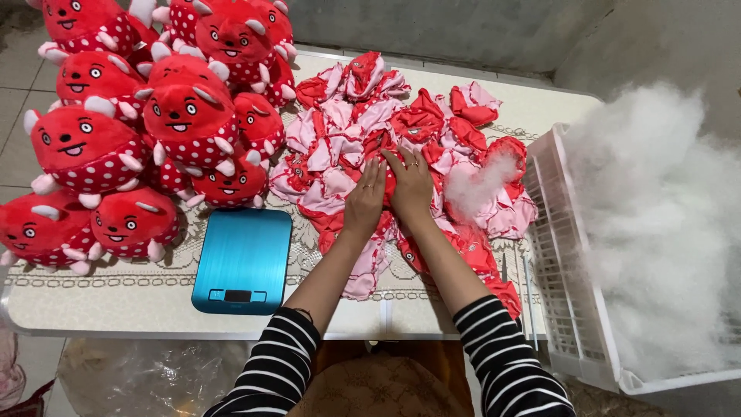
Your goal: Stuffing a red plush toy with white fiberfill material on a work table.
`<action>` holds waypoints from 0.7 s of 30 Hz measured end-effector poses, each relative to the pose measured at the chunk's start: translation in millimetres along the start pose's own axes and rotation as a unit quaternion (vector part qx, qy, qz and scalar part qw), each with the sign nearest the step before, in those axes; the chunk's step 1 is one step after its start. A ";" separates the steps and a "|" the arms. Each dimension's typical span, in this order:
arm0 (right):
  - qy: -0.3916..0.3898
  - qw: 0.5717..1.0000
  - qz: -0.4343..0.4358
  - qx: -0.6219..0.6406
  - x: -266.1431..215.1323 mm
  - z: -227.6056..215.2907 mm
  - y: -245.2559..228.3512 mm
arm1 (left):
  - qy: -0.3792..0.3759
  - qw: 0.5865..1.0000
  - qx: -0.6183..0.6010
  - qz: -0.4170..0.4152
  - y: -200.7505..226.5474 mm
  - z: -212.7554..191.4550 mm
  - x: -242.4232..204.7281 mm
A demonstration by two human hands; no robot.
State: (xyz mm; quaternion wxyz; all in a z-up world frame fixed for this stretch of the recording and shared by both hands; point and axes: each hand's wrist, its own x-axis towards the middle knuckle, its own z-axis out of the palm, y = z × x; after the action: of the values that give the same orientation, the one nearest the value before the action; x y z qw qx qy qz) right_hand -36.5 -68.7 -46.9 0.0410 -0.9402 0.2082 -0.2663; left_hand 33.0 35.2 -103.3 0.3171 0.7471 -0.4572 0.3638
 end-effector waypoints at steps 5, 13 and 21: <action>0.025 0.999 0.008 0.021 11.2 16.9 3.4 | -0.008 1.000 0.012 0.019 -1.4 8.0 -8.4; -0.009 1.000 0.009 -0.010 16.5 23.1 3.7 | -0.019 0.999 0.008 0.028 0.2 5.0 -7.6; -0.285 0.955 -0.007 0.076 30.2 -59.5 5.9 | -0.029 0.999 0.018 0.026 8.6 -21.2 16.0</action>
State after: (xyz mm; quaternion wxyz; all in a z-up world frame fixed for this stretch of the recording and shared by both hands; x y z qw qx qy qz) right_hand -46.3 -84.6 17.5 0.1685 -0.9726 0.1602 -0.0025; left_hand 24.9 41.8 -77.5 0.2806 0.7506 -0.4790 0.3583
